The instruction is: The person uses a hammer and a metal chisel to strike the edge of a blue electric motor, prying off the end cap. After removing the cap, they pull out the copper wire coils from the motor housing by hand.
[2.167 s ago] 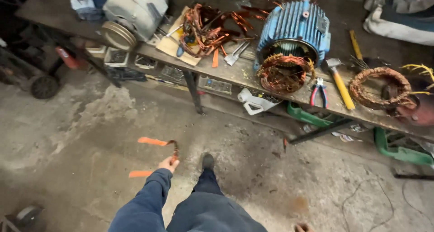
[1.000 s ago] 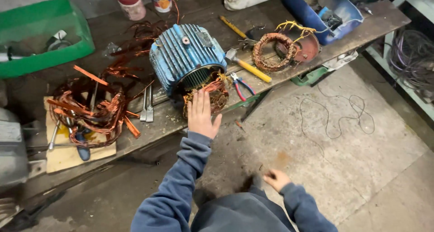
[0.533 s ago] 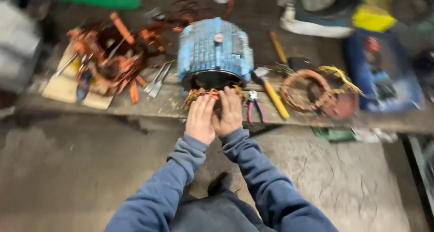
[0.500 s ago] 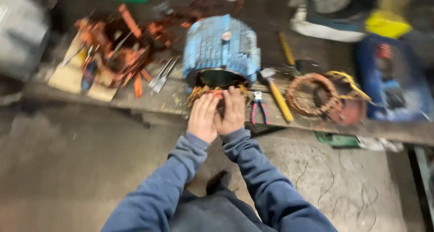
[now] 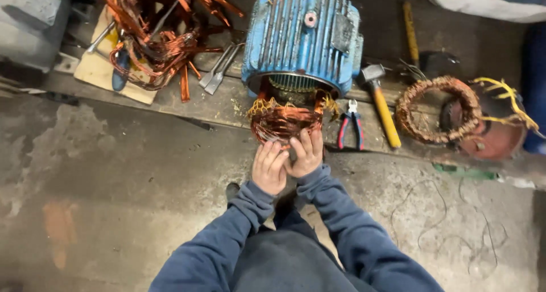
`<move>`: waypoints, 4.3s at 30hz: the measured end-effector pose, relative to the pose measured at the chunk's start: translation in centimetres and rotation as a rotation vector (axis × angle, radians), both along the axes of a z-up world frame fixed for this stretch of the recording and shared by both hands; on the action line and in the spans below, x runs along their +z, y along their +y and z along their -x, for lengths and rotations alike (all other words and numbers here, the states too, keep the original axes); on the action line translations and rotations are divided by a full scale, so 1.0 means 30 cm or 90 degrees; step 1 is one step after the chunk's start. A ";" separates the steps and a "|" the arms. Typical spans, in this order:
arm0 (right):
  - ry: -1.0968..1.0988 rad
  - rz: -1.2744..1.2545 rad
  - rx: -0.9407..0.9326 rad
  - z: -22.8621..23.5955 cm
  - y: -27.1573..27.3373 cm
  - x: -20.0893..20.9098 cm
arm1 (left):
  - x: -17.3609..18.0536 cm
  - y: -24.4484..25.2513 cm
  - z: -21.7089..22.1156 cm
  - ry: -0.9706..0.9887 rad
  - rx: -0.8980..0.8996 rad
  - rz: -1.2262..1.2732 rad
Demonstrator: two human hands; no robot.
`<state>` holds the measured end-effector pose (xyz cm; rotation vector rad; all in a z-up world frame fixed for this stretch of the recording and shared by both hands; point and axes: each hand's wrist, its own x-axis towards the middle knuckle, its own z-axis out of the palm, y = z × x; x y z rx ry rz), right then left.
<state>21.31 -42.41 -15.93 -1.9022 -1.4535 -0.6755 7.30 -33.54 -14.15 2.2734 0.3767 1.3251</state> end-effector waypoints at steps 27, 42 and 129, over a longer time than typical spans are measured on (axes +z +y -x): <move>0.328 -0.049 -0.102 0.032 0.134 0.363 | 0.149 0.255 0.010 0.025 -0.071 0.341; -0.144 0.205 0.034 0.053 0.228 0.477 | 0.026 0.310 -0.027 -0.003 -0.103 0.356; 0.804 0.540 -0.701 0.494 -1.828 -0.326 | 0.400 0.401 -0.291 0.422 -0.072 0.058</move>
